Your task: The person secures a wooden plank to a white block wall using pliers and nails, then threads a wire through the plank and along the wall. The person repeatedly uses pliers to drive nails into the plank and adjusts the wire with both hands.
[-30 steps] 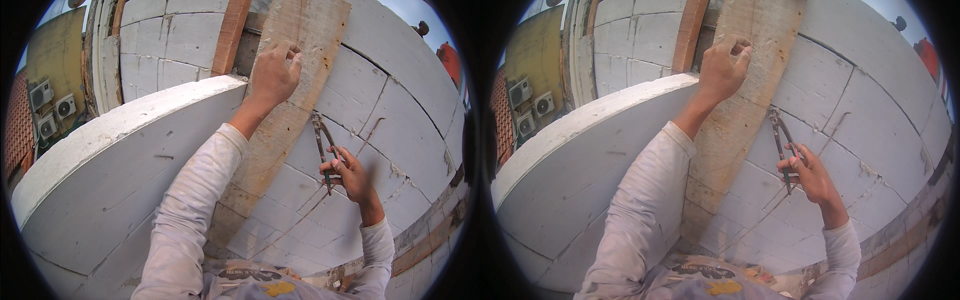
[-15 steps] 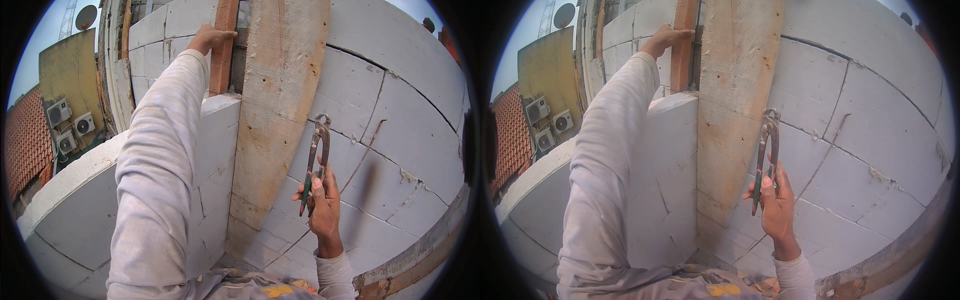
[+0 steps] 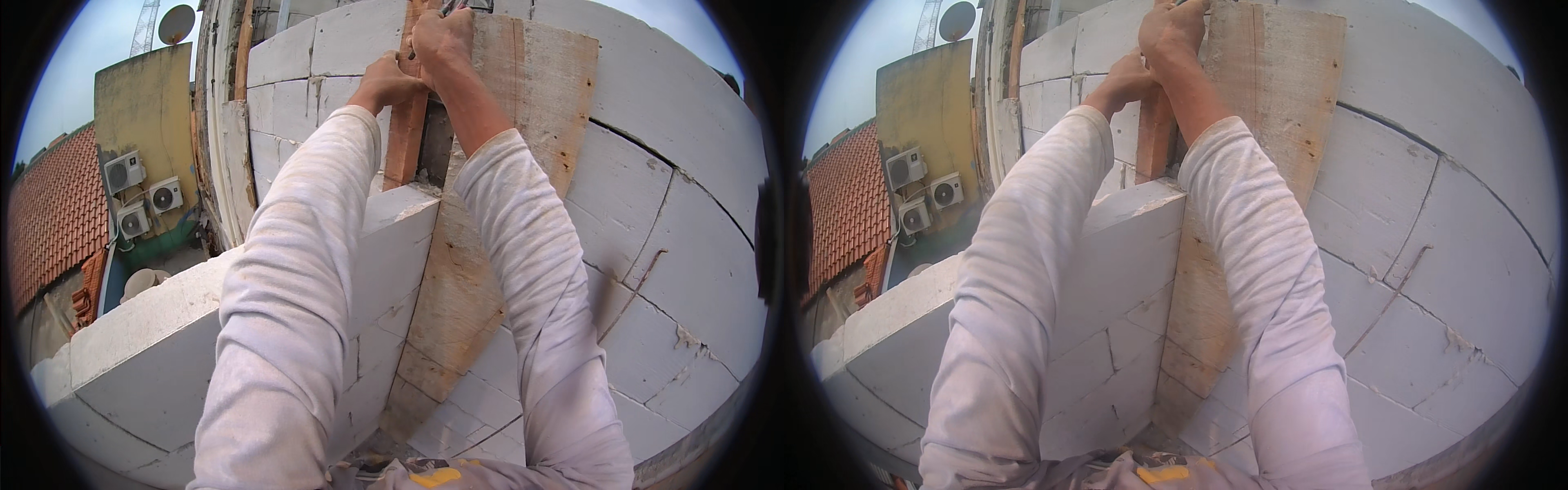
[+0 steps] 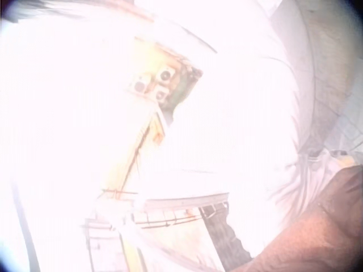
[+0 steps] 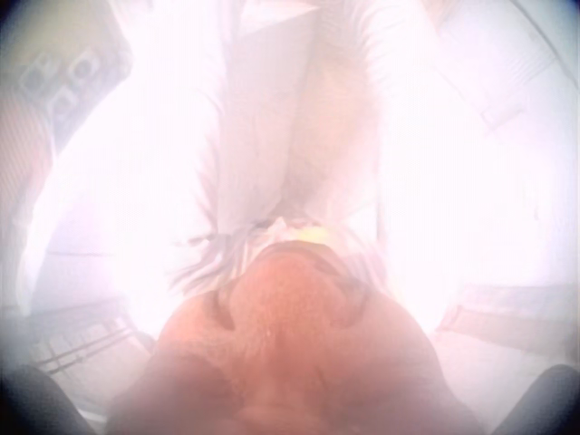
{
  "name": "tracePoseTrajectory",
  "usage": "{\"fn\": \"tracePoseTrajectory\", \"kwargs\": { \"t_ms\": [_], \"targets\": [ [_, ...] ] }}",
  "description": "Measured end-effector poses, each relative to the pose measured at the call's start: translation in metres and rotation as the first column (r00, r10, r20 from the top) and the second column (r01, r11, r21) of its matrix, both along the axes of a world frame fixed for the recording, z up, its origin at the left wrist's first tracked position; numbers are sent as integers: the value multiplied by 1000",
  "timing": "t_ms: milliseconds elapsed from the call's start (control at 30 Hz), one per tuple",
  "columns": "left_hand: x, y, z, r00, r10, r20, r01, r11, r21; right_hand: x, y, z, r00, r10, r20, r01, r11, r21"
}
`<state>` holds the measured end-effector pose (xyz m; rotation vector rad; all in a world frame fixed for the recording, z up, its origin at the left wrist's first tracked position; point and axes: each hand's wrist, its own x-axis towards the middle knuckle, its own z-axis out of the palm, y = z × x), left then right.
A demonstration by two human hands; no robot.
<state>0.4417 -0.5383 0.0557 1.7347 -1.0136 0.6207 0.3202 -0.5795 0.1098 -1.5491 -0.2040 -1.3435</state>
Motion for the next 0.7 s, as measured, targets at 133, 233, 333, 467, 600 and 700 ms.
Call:
{"fn": "tracePoseTrajectory", "kwargs": {
  "t_ms": [133,233,333,467,600,700],
  "targets": [
    [-7,7,-1,996,94,14,-94,995,21,25,2,11,998,-64,21,64,998,-22],
    [14,8,-1,992,116,52,-119,992,45,23,8,12,1000,-6,4,7,999,-44],
    [0,6,-2,992,114,46,-117,991,58,22,0,10,1000,-12,-13,11,998,-56],
    [-5,7,-1,992,121,36,-122,992,43,21,2,8,1000,-12,-22,11,998,-64],
    [-5,10,-1,991,131,29,-132,990,45,20,4,7,999,-7,-31,4,997,-71],
    [-10,8,-3,987,160,0,-160,987,36,21,4,3,999,-11,-38,8,997,-72]
  ]
}}
